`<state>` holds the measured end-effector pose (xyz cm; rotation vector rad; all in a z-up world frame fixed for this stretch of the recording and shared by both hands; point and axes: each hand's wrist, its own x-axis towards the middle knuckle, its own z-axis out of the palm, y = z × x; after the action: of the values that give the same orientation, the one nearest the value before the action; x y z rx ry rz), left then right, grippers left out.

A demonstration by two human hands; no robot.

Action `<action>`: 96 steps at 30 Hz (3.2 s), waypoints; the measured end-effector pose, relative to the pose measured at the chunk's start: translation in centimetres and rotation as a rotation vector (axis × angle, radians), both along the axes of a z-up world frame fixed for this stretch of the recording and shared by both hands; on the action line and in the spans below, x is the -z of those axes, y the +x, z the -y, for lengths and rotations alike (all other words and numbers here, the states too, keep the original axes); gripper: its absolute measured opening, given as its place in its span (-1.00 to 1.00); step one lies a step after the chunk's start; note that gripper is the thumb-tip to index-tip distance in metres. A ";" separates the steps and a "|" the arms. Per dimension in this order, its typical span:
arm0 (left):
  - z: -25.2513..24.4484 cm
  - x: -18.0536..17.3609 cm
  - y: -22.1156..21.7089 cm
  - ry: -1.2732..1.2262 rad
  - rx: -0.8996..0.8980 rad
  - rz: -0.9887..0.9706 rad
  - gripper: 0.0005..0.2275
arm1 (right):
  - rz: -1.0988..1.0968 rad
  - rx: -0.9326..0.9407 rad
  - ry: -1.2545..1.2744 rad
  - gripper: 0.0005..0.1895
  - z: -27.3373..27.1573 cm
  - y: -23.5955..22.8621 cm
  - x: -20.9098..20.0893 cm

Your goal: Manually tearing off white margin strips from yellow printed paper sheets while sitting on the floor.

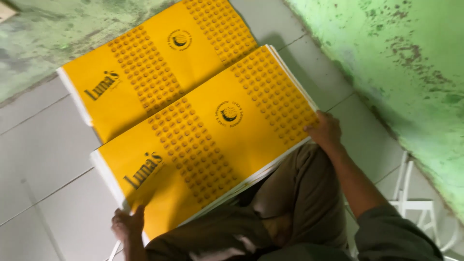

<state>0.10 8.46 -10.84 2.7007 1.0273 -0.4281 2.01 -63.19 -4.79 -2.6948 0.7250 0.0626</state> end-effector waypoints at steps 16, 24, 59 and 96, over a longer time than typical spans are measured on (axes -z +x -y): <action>1.3 -2.0 -0.5 -0.092 -0.158 0.346 -0.91 | -0.157 0.024 -0.198 -0.13 -0.1 0.5 1.7; 2.3 -4.2 0.0 -0.230 -0.220 0.196 -0.47 | -0.100 0.107 -0.008 0.01 0.2 0.7 0.1; 2.5 -4.6 1.3 -0.292 -0.298 0.126 -0.68 | -0.393 -0.280 -0.085 -0.46 -9.9 10.6 0.7; 0.3 -14.2 6.4 -0.601 -0.157 0.681 -0.26 | 0.194 -1.036 0.513 -0.86 -35.7 25.3 -8.0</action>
<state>6.49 8.12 3.39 1.9725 0.7389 0.1905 27.33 -27.53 3.19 -2.2310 -0.6950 0.1995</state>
